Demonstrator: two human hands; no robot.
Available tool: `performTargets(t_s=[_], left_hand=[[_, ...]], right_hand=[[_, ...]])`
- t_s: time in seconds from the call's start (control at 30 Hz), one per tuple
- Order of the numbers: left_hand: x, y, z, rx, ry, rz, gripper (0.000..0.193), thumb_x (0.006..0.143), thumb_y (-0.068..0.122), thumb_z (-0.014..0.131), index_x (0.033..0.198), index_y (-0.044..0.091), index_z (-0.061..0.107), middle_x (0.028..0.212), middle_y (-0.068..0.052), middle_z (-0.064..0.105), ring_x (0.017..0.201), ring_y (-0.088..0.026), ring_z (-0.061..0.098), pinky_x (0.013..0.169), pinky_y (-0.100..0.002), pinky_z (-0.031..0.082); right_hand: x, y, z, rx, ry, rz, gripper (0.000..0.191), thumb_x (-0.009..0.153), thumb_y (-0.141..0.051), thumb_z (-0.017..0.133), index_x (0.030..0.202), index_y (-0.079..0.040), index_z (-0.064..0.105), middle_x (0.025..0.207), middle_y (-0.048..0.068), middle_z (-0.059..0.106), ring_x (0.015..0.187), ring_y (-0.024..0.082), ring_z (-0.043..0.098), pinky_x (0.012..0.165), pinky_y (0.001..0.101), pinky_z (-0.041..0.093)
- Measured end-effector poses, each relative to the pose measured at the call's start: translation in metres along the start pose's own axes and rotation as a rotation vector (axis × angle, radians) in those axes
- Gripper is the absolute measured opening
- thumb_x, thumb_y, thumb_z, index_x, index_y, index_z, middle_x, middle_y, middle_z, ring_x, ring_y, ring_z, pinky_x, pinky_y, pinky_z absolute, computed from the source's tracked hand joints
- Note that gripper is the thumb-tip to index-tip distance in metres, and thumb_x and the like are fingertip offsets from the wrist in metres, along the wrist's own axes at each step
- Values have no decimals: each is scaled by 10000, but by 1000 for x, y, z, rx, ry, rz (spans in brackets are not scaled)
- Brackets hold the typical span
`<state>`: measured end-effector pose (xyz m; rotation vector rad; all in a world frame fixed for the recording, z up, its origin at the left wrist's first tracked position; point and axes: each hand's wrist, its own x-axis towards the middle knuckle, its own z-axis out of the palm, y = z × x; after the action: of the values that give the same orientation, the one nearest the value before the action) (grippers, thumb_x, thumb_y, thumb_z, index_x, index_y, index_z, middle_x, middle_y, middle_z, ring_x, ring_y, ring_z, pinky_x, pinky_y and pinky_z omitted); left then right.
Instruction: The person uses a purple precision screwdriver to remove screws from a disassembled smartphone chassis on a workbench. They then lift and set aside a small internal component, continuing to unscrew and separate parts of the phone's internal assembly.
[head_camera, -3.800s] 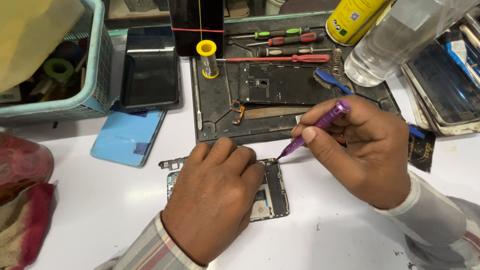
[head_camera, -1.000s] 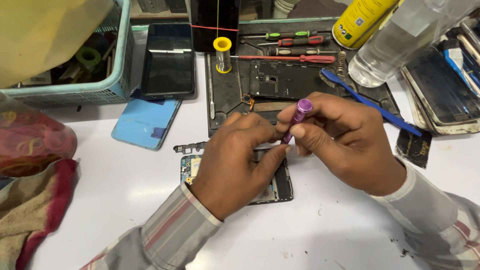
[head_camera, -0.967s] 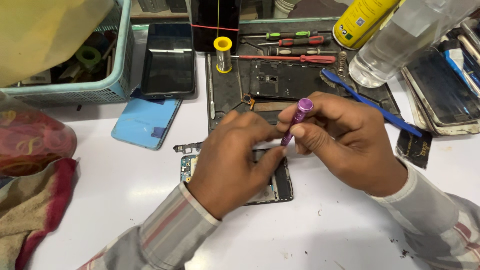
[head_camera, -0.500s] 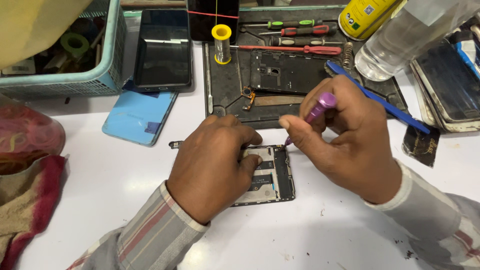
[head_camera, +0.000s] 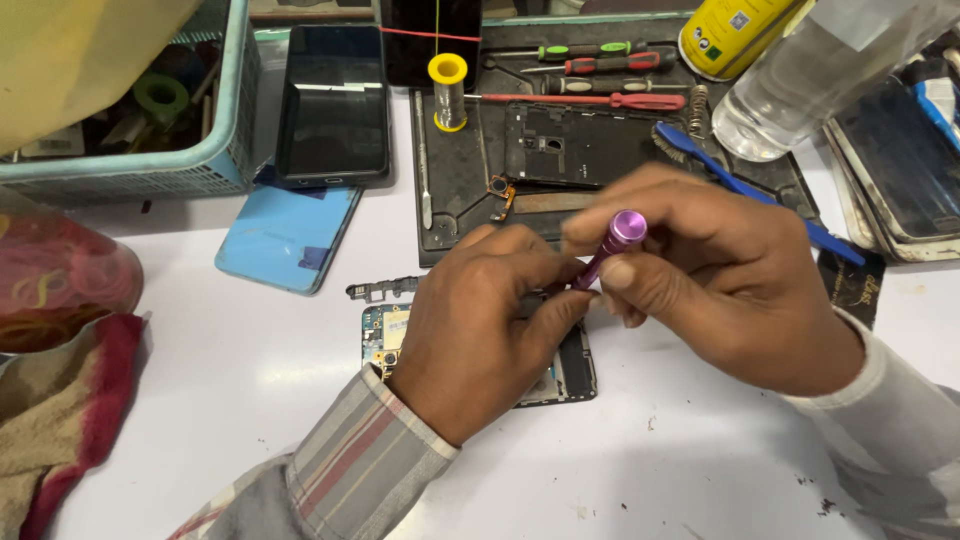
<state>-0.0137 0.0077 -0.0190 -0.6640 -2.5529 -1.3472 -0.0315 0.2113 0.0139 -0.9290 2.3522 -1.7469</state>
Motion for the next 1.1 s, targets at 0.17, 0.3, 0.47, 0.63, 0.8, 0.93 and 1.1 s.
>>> performTargets(t_s=[0.17, 0.3, 0.47, 0.63, 0.8, 0.93, 1.1], left_hand=[[2, -1, -5, 8, -29, -116, 224, 776, 164, 801, 980, 76, 768, 932, -63, 713, 894, -261, 701, 771, -390, 544], [2, -6, -11, 129, -116, -218, 249, 721, 99, 794, 969, 79, 774, 950, -84, 720, 903, -273, 709, 782, -400, 547], [0, -6, -9, 107, -110, -229, 244, 738, 123, 798, 977, 84, 771, 949, -79, 720, 868, -252, 719, 756, -387, 555], [3, -1, -3, -42, 16, -126, 249, 760, 203, 833, 955, 64, 764, 872, -66, 708, 745, -232, 714, 636, -362, 548], [3, 1, 0, -94, 3, -53, 167, 848, 205, 794, 911, 54, 760, 826, -59, 693, 665, -226, 687, 586, -362, 519], [2, -1, 1, -111, 38, 6, 173, 844, 200, 802, 942, 62, 766, 860, -56, 704, 704, -219, 701, 605, -352, 534], [1, -3, 3, -97, -18, -118, 178, 822, 207, 813, 922, 70, 758, 870, -50, 712, 718, -219, 728, 628, -358, 553]], right_hand=[[-3, 9, 2, -88, 58, -58, 113, 1015, -32, 655, 1103, 34, 631, 979, 77, 672, 774, 65, 636, 661, 200, 560], [-5, 13, 6, -145, 112, -145, 142, 970, -41, 673, 1004, 26, 553, 982, 93, 645, 844, 79, 658, 715, 222, 575], [-6, 18, 12, -292, 199, -157, 257, 990, -68, 767, 995, -26, 514, 888, 28, 629, 649, 20, 531, 554, 173, 426], [-7, 25, 22, -239, 241, -207, 294, 992, -64, 780, 987, -42, 487, 900, 12, 521, 643, 15, 439, 547, 175, 381], [-5, 19, 18, -89, 135, -182, 210, 1019, -85, 742, 1066, -31, 545, 920, 8, 544, 727, 31, 473, 639, 187, 406], [-5, 8, 3, -46, 39, -20, 293, 952, -84, 651, 1218, 30, 606, 1082, 60, 641, 790, 67, 591, 666, 214, 525], [-7, 8, 0, -36, 27, 53, 220, 1011, -69, 643, 1203, 37, 652, 1035, 96, 753, 815, 83, 674, 731, 228, 600]])
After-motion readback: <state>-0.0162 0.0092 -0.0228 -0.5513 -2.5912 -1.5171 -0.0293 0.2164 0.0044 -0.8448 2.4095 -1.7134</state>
